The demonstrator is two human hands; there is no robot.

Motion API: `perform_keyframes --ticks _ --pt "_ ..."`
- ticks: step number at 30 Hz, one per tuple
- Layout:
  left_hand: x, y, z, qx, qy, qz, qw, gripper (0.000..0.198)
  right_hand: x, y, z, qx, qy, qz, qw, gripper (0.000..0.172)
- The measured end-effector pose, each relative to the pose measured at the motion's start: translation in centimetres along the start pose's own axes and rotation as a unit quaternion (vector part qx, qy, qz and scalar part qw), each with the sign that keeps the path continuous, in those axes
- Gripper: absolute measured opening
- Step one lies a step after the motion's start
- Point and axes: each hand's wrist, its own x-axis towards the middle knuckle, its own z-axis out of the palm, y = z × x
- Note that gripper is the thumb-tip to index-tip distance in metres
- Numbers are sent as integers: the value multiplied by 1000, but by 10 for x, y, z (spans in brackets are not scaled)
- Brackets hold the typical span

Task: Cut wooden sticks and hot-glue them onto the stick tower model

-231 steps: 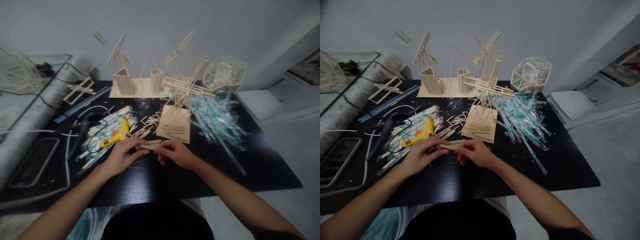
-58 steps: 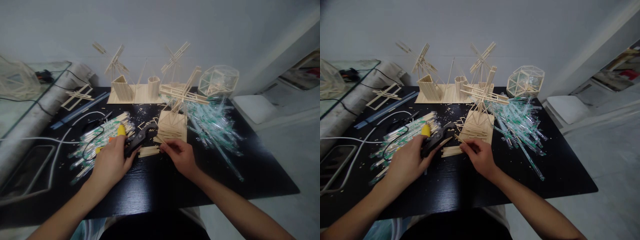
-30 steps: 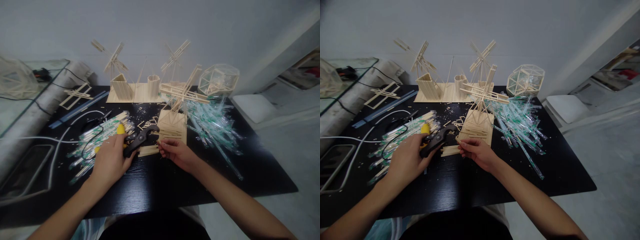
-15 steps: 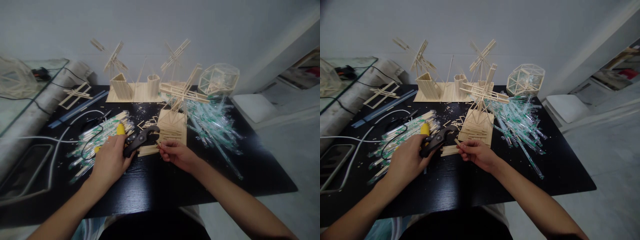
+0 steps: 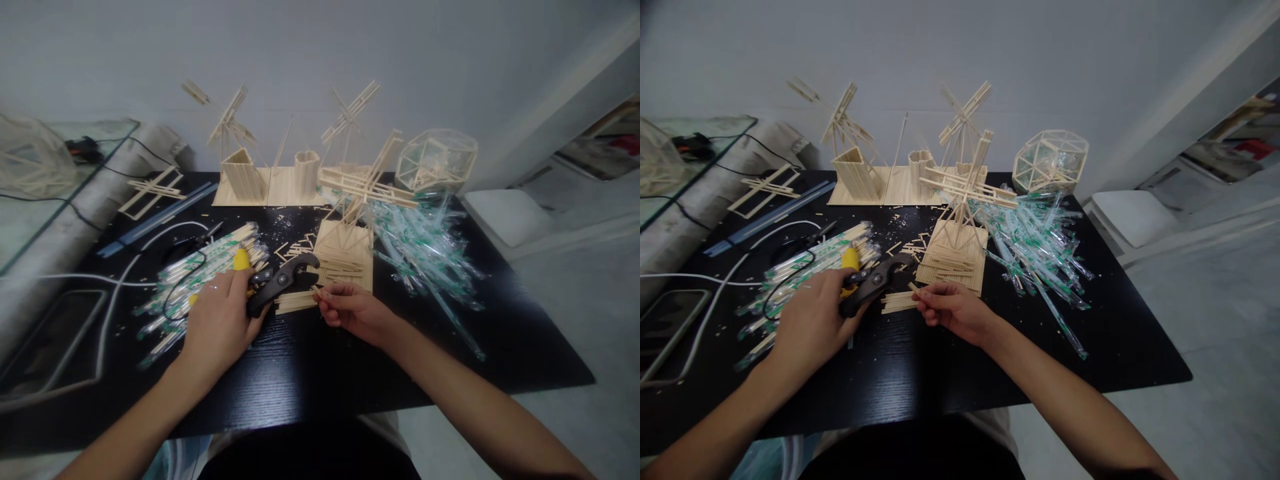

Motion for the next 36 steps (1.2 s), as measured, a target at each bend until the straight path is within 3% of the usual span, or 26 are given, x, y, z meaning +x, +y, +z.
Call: perform_keyframes --ticks 18,25,36 --pt "1 -2 -2 -18 -1 14 1000 41 -1 -4 1 -5 -20 5 1000 25" --pt "0 -1 -2 -19 -35 -9 999 30 -2 -5 1 -15 -14 4 1000 28" --pt "2 -1 -2 -39 -18 3 999 44 -2 -6 3 -14 -4 4 1000 29"
